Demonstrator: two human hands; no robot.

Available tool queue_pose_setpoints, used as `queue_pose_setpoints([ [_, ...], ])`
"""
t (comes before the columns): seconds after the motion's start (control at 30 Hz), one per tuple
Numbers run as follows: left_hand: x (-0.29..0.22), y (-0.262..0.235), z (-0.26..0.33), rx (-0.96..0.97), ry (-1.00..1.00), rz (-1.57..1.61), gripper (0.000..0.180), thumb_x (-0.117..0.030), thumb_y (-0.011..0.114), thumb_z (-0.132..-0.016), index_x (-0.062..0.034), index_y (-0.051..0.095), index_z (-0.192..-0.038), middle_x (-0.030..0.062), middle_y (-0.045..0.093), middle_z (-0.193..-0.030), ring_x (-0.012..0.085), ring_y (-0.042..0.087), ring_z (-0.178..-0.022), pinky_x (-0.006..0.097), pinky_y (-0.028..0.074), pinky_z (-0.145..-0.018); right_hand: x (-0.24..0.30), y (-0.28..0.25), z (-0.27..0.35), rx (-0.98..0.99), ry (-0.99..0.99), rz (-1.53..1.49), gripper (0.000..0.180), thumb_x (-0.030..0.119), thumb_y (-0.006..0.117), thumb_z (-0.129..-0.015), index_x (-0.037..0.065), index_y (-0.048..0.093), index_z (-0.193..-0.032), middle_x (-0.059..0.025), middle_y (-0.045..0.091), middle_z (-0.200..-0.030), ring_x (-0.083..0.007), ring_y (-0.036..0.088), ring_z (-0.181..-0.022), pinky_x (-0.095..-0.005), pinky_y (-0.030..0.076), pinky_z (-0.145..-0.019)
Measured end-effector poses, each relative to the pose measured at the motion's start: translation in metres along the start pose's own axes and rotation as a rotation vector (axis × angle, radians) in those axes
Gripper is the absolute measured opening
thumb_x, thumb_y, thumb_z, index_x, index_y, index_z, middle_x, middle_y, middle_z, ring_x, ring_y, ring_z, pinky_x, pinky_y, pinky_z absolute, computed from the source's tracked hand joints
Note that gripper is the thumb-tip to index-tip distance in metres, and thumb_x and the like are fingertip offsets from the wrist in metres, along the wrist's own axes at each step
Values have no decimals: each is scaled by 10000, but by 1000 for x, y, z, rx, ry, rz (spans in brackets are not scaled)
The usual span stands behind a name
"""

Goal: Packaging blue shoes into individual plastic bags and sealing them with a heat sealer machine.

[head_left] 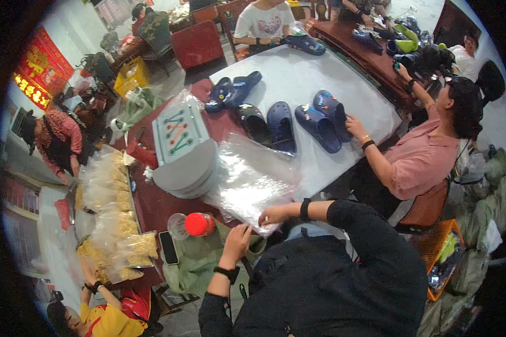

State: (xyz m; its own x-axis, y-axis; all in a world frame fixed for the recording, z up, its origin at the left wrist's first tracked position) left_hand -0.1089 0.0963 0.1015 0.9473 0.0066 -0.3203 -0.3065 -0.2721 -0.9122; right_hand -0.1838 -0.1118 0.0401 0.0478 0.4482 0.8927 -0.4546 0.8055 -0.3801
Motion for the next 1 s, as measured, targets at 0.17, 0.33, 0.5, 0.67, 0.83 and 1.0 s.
queue_pose_setpoints([
  [0.17, 15, 60, -67, 216, 172, -127, 425, -85, 530, -742, -100, 526, -1167, 158, 505, -1156, 296, 529, -967, 381, 444, -799, -28, -45, 62, -343, 224, 52, 232, 216, 534, -834, 73, 636, -987, -133, 648, -941, -283, 609, -864, -380, 465, -758],
  [0.33, 20, 77, -113, 622, -26, -221, 336, -197, 494, -814, -180, 548, -1145, 153, 537, -1035, 302, 587, -842, 415, 467, -695, -41, -71, 102, -411, 325, 19, 233, 199, 550, -837, 39, 624, -989, -136, 645, -939, -260, 607, -866, -359, 464, -758],
  [0.5, 15, 106, -114, 735, -378, -87, 359, -280, 456, -874, -313, 498, -1229, 187, 456, -1215, 378, 554, -962, 492, 446, -809, -76, -98, 127, -931, 415, -8, 273, 165, 564, -820, 24, 576, -1053, -149, 624, -942, -275, 602, -837, -361, 465, -753],
  [0.67, -1, 128, -96, 712, -542, -107, 436, -341, 503, -852, -312, 448, -1284, 217, 214, -1422, 456, 315, -1224, 562, 338, -925, -115, -174, 159, -1537, 604, 432, 432, 133, 614, -766, -1, 448, -1141, -177, 507, -1111, -352, 472, -1023, -404, 385, -880],
  [0.83, -5, 126, -101, 702, -582, -90, 531, -346, 546, -817, -284, 392, -1322, 200, 204, -1432, 484, 272, -1242, 592, 301, -938, -146, -236, 170, -1367, 987, 395, 630, 197, 696, -725, 0, 366, -1224, -177, 473, -1178, -351, 438, -1112, -430, 377, -921],
  [1.0, -12, 134, -104, 633, -713, -90, 478, -302, 555, -805, -206, 458, -1264, 196, 275, -1401, 458, 312, -1225, 585, 276, -957, -173, -264, 169, -1313, 986, 141, 409, 167, 550, -770, -7, 480, -1134, -263, 589, -989, -412, 555, -953, -450, 434, -836],
])
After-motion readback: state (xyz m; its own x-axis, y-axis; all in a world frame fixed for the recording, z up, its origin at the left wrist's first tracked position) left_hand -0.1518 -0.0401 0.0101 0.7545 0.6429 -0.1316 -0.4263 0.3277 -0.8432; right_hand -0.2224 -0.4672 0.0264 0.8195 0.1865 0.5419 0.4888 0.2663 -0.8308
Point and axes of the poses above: each hand's wrist, its own z-axis away from the middle knuckle, its own y-axis out of the palm, x = y × z, the point moved 1 cm from there along -z, towards the middle knuckle
